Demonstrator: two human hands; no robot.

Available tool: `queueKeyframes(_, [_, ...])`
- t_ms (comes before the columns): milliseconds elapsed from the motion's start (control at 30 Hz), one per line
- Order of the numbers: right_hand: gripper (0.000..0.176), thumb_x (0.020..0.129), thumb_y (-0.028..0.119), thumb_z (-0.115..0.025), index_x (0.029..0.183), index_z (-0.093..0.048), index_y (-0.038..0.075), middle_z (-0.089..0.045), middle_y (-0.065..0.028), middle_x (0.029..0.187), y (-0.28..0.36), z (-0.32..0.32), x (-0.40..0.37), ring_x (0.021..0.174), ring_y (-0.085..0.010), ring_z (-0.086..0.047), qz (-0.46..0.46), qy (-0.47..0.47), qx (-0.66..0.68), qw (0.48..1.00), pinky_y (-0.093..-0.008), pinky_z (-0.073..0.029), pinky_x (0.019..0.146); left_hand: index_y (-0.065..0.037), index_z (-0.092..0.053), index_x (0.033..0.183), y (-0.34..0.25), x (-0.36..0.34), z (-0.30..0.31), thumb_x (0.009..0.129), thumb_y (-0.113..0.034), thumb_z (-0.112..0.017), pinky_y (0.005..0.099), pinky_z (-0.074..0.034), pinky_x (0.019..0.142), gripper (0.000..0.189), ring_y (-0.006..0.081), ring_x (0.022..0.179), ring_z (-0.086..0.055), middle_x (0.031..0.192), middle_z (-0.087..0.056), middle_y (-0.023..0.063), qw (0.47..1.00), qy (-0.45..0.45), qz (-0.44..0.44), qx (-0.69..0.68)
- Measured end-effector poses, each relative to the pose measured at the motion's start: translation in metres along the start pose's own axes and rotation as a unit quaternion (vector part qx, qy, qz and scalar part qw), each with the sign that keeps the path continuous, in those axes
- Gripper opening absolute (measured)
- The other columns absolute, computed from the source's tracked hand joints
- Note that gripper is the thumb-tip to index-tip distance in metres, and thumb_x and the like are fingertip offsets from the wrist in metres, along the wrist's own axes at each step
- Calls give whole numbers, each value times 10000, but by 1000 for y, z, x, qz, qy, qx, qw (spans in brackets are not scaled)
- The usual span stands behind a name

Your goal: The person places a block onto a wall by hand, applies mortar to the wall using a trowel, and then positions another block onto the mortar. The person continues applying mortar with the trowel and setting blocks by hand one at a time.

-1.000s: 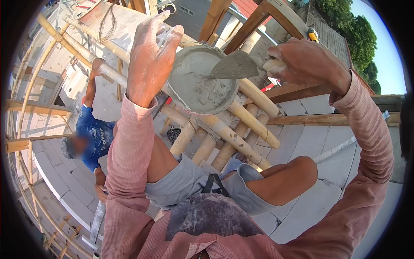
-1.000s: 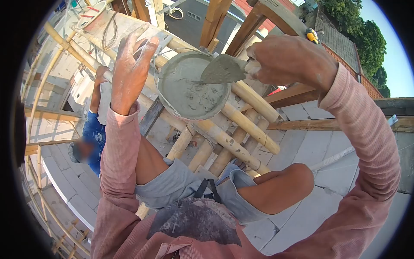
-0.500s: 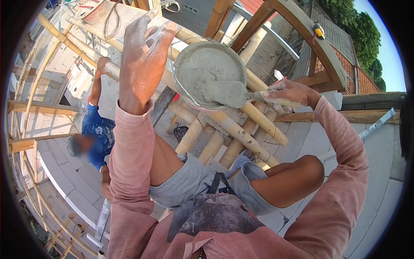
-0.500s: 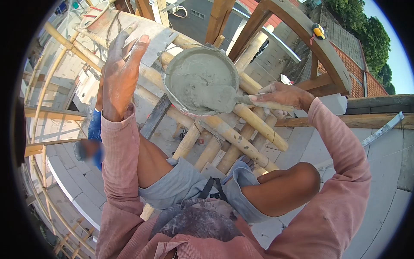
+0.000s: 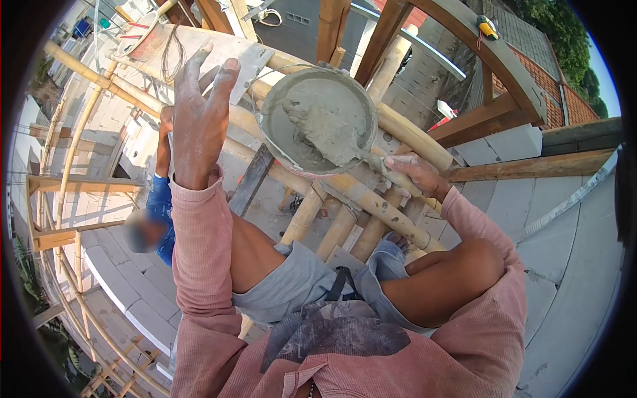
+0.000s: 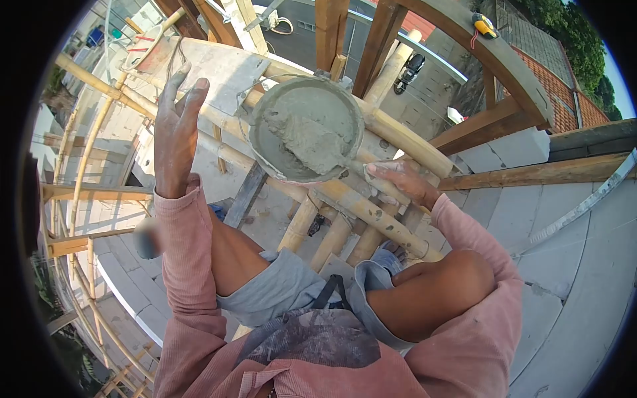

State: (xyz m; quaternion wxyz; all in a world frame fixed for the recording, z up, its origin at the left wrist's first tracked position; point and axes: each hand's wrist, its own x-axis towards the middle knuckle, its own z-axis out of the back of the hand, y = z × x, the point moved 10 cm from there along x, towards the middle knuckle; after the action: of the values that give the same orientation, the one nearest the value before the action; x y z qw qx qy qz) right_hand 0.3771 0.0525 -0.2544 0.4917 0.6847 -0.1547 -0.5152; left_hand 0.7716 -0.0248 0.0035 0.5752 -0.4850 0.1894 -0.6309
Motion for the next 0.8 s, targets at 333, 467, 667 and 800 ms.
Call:
queueKeyframes(333, [493, 1012, 457, -591, 1137, -694, -9, -706, -53, 948, 34, -14, -19, 766, -106, -586, -1, -28, 67, 997, -266, -465, 709, 81, -439, 1448, -1, 5, -10, 947, -474, -646, 398, -474, 1017, 776, 372, 1282, -575, 1452, -447, 301, 1000, 6, 16, -5])
queueKeyframes(467, [454, 1039, 435, -545, 1033, -665, -3, -673, -77, 745, 50, -24, -22, 424, -93, -505, 33, -18, 119, 992, -232, -386, 355, 48, -441, 1463, -4, 5, -10, 955, -460, -641, 387, -458, 1031, 746, 351, 1281, -576, 1462, -456, 281, 996, 23, 83, -7])
queueKeyframes(667, [459, 1056, 434, -502, 1128, -631, -1, -669, -102, 752, 45, -16, -69, 405, -98, -493, 20, -23, 279, 960, -209, -384, 334, 20, -459, 1471, 29, 10, -21, 1022, -403, -574, 456, -400, 1151, 627, 317, 1396, -462, 1561, -375, 191, 993, 90, 64, -27])
queueKeyframes(800, [430, 1051, 433, -510, 1171, -590, 27, -649, -99, 760, 50, 14, -126, 407, -97, -488, 92, -124, 357, 921, -207, -388, 339, 1, -433, 1492, 44, 11, -23, 1025, -420, -557, 449, -379, 1157, 641, 304, 1402, -454, 1573, -349, 183, 989, 85, 94, -78])
